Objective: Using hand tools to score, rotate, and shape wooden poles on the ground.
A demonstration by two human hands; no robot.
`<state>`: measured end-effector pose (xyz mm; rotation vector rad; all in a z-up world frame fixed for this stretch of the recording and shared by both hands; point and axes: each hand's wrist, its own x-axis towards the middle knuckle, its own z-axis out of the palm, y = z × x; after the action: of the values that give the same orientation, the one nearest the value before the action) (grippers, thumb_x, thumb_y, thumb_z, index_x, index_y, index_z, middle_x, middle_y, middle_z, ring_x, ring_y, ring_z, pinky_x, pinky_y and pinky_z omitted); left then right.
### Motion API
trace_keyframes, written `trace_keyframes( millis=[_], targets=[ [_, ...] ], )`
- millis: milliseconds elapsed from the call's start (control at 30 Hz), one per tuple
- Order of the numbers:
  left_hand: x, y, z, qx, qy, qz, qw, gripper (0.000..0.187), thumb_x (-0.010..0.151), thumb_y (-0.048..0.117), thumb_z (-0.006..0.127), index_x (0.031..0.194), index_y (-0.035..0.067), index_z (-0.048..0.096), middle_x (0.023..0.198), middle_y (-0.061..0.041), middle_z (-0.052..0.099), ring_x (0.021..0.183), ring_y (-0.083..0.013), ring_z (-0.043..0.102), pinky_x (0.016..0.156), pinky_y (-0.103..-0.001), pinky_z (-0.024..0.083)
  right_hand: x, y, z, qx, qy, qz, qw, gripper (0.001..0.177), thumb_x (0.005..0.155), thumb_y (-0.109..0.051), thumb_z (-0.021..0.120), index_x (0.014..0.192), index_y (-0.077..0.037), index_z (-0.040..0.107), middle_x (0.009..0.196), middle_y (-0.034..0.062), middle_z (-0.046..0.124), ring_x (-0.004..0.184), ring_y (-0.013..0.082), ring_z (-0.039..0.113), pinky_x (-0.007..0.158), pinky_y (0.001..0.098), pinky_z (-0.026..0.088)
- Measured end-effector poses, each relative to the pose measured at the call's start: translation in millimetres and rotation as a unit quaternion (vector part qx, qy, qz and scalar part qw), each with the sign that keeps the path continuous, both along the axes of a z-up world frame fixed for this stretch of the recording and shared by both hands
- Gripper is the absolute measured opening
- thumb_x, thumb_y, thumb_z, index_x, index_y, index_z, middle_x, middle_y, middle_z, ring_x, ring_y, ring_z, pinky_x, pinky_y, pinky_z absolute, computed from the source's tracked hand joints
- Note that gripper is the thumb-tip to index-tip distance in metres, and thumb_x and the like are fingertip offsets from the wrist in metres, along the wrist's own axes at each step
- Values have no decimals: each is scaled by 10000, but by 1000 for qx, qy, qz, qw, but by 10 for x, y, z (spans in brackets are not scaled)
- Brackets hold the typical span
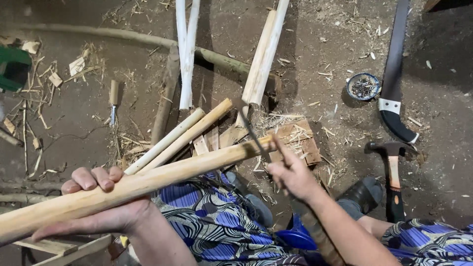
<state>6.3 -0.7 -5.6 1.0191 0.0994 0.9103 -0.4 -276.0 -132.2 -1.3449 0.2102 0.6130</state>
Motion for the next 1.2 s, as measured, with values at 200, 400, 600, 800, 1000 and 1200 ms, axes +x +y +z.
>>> trace_keyframes(
  millis=[200, 400, 600, 800, 1000, 1200],
  targets=[
    [14, -213, 121, 57, 88, 149, 983, 715, 463, 799, 441, 761, 153, 518, 580, 33, 450, 466, -80, 457, 475, -227, 467, -141, 294, -85, -18, -97, 66, 993, 973, 704, -413, 584, 1473, -22, 133, 998, 96, 572, 599, 97, 477, 516, 211, 399],
    [-20, -149, 67, 60, 56, 100, 992, 659, 525, 769, 407, 734, 147, 472, 544, 24, 389, 467, -100, 417, 497, -225, 406, -145, 291, -189, -6, -93, 60, 994, 890, 711, -437, 573, 1463, -61, 282, 774, 19, 590, 575, 92, 452, 533, 245, 315],
    [-27, -146, 97, 103, 55, 101, 988, 641, 567, 772, 381, 706, 151, 462, 538, 23, 395, 457, -95, 430, 478, -221, 425, -148, 267, -331, -86, -30, 68, 994, 629, 740, -384, 613, 1352, -283, 509, 728, 51, 645, 521, 104, 474, 482, 237, 334],
    [-59, -93, 74, 103, 25, 60, 993, 625, 588, 755, 407, 731, 154, 507, 549, 39, 387, 449, -84, 401, 472, -199, 386, -50, 100, -653, -33, 5, 21, 999, 647, 689, -374, 653, 1311, -234, 544, 622, 46, 628, 471, 125, 491, 393, 245, 335],
    [-68, -22, 77, 78, 33, 59, 995, 609, 559, 753, 449, 712, 167, 512, 552, 47, 387, 461, -71, 387, 472, -193, 330, -34, -1, -570, 57, 50, -15, 997, 719, 780, -165, 593, 1450, -176, 333, 623, 0, 563, 456, 73, 430, 381, 185, 364],
    [-38, -67, 102, 53, 49, 106, 992, 622, 526, 756, 441, 688, 158, 504, 537, 44, 381, 454, -70, 378, 460, -198, 339, -147, 229, -177, -47, -66, 52, 995, 824, 745, -378, 593, 1473, -146, 286, 564, -42, 514, 452, 75, 401, 427, 226, 259]
  ],
)
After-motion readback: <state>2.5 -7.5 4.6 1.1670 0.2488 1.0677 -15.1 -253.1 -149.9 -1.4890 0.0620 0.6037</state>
